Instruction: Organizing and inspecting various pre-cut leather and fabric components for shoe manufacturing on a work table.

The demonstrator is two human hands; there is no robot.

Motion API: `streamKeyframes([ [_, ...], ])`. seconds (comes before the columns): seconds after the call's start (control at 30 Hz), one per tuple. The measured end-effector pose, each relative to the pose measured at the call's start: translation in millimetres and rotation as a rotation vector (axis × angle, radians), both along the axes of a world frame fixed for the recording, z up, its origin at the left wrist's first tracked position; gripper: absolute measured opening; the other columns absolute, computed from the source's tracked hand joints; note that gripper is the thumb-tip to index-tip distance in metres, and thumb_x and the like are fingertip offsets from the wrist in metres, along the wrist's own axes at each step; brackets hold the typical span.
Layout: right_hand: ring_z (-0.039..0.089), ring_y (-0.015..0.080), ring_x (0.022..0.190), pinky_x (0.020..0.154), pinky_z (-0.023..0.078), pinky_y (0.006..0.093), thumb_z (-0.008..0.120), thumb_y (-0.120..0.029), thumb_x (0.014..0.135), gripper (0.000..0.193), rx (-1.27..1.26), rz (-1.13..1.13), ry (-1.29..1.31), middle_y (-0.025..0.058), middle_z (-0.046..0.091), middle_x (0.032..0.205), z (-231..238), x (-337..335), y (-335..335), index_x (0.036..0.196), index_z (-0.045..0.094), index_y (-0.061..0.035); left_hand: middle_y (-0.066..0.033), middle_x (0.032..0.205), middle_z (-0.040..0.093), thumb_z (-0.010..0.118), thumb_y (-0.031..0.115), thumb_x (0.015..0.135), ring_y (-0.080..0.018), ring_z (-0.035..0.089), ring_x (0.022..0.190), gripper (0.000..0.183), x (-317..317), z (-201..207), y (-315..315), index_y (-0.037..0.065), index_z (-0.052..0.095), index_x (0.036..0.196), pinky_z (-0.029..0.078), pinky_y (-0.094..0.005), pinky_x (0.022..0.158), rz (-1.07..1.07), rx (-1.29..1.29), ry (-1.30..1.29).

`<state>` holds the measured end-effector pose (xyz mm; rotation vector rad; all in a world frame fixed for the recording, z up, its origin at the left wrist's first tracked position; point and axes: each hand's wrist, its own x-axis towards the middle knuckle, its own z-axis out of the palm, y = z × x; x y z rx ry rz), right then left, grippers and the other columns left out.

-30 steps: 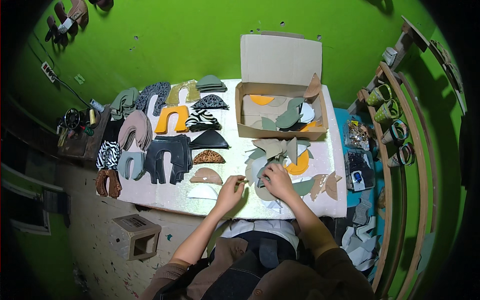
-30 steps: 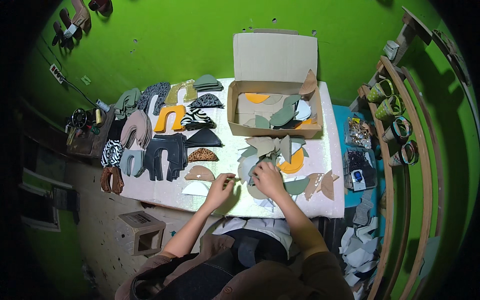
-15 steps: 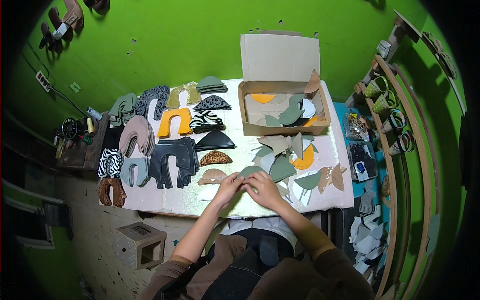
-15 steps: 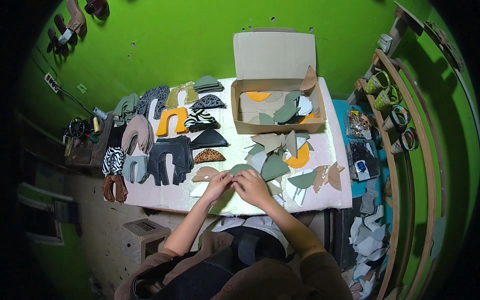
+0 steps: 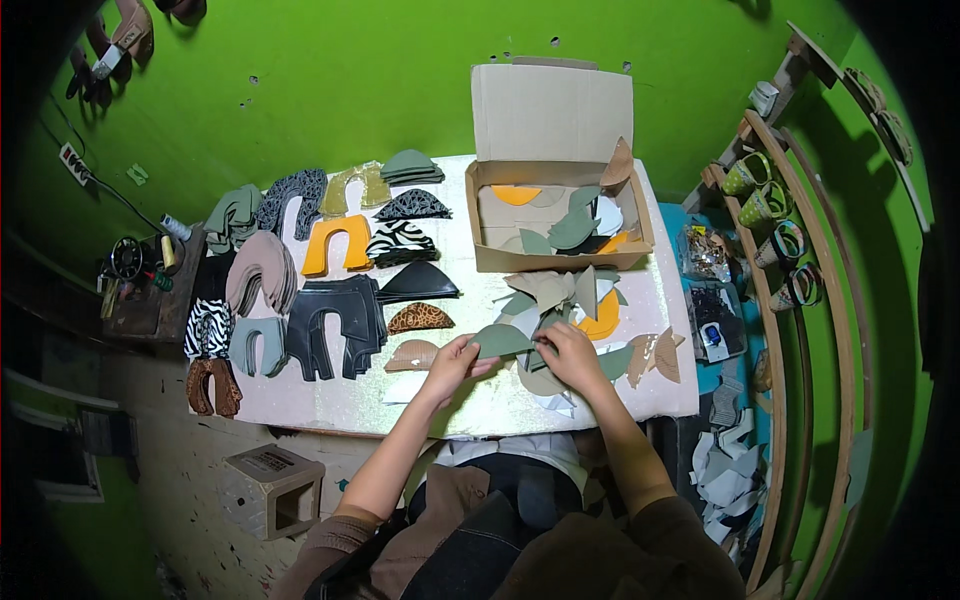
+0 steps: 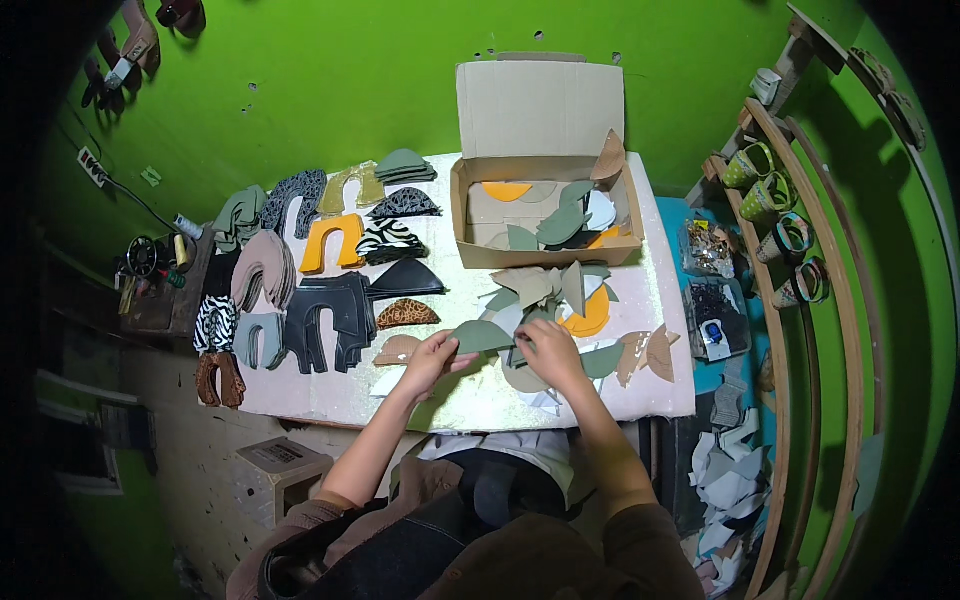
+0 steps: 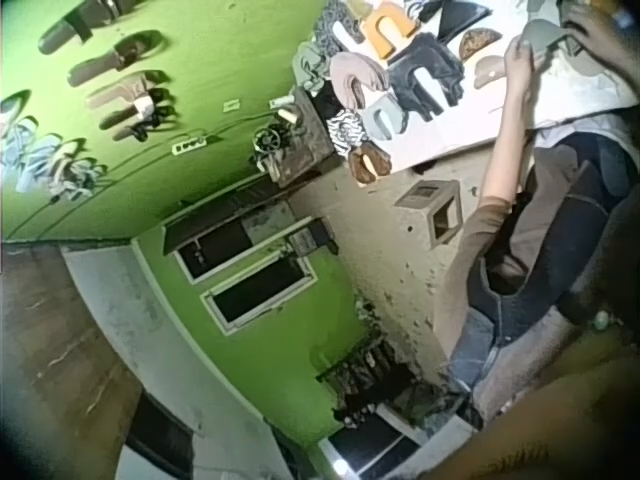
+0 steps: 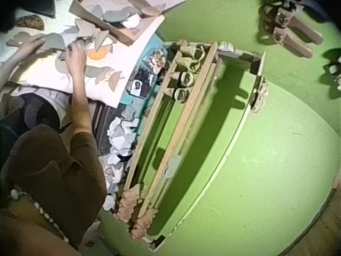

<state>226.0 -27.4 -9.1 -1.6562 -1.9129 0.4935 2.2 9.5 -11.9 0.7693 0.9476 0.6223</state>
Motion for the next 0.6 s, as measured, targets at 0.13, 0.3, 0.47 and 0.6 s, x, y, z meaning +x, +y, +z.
streamKeyframes([
  [0.13, 0.051, 0.0262, 0.092, 0.079, 0.041, 0.0367, 0.067, -0.021, 0.071, 0.027, -0.019, 0.225, -0.101, 0.0065, 0.054, 0.092, 1.8, 7.4, -2.4, 0.093, 0.057, -0.0082, -0.0163, 0.109, 0.055, 0.038, 0.014, 0.095, -0.022, 0.061, 0.094, 0.033, 6.5, -0.5, 1.0, -0.005, 0.04, 0.121, 0.05, -0.0265, 0.082, 0.031, -0.014, 0.002],
  [0.3, 0.051, 0.0255, 0.093, 0.079, 0.041, 0.0362, 0.069, -0.022, 0.068, 0.033, -0.026, 0.23, -0.138, 0.006, 0.052, 0.094, -8.7, 15.3, -0.5, 0.095, 0.056, -0.009, -0.0133, 0.108, 0.056, 0.039, 0.015, 0.095, -0.0211, 0.061, 0.095, 0.029, 16.2, -5.2, 1.1, -0.002, 0.043, 0.118, 0.05, -0.026, 0.081, 0.071, -0.005, -0.006],
  [0.47, 0.051, 0.0252, 0.093, 0.078, 0.042, 0.0356, 0.07, -0.02, 0.067, 0.035, -0.038, 0.303, -0.163, 0.0054, 0.052, 0.093, -14.4, 19.5, 3.2, 0.097, 0.056, -0.0095, -0.0157, 0.107, 0.056, 0.038, 0.013, 0.094, -0.0216, 0.061, 0.094, 0.031, 23.4, -7.3, 2.1, -0.004, 0.041, 0.12, 0.051, -0.0272, 0.081, 0.132, 0.016, 0.007],
  [0.6, 0.05, 0.0256, 0.096, 0.08, 0.042, 0.0354, 0.07, -0.019, 0.067, 0.039, -0.034, 0.299, -0.111, 0.0064, 0.051, 0.096, -19.4, 23.0, 1.1, 0.102, 0.056, -0.01, -0.0154, 0.106, 0.056, 0.037, 0.012, 0.094, -0.0219, 0.061, 0.094, 0.03, 28.1, -7.5, 2.2, -0.004, 0.042, 0.119, 0.051, -0.0269, 0.08, 0.186, 0.002, 0.014],
])
